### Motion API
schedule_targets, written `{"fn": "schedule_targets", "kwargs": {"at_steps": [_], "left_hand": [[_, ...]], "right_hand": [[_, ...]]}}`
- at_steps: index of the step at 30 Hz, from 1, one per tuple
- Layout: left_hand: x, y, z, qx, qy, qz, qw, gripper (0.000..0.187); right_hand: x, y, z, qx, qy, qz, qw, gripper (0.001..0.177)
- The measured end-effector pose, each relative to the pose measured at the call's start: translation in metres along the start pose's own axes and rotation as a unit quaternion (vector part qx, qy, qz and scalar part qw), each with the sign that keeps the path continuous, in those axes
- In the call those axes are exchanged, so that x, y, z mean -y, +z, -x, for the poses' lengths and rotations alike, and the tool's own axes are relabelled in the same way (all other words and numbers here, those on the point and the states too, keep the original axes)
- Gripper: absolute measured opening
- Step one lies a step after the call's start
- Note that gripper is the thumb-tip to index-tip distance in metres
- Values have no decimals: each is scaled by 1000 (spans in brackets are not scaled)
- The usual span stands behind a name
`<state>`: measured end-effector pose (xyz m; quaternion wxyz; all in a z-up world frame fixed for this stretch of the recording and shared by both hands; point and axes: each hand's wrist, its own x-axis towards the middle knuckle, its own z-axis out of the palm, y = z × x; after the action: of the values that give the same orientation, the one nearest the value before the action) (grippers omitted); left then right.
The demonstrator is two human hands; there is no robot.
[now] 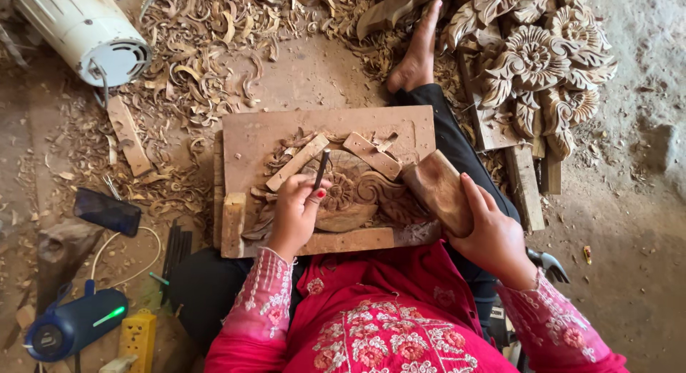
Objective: The person carves a floral design into a wooden block using a chisel and a wooden mallet. They repeatedly strike the chisel to shape the wood, occasionally adjusting the block's position and clearing away wood shavings.
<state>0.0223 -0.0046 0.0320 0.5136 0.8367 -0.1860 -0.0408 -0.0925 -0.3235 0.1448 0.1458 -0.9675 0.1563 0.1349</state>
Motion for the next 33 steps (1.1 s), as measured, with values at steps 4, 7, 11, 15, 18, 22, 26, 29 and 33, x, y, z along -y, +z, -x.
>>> {"fn": "schedule_targets", "kwargs": {"at_steps": [4,7,11,15,18,22,26,29,33], "left_hand": [[-7,-21,-6,18,-104,-58,993,10],[-9,-29,-25,-25,-71,-37,997,10],[-7,-12,-69,-10,-63,24,998,9],[-7,10,-117,100,-37,-67,992,10],[-9,13,-129,129,2,-99,987,11],[-15,13,-141,139,48,-124,981,16],[-15,16,-149,219,-5,-108,970,16],[-9,20,-153,225,75,-103,966,14],[3,30,-167,287,83,-165,940,21]], "right_hand": [[-4,-17,6,48,0,65,997,105],[-7,-21,8,13,-6,20,1000,110],[1,2,3,-51,-24,-103,993,108],[16,28,-1,16,-20,-147,989,106],[20,35,-1,42,28,-145,988,110],[17,32,-4,51,53,-179,981,114],[9,33,-9,53,37,-215,974,112],[3,38,-11,41,35,-229,972,112],[-7,33,-15,8,45,-245,969,118]]}}
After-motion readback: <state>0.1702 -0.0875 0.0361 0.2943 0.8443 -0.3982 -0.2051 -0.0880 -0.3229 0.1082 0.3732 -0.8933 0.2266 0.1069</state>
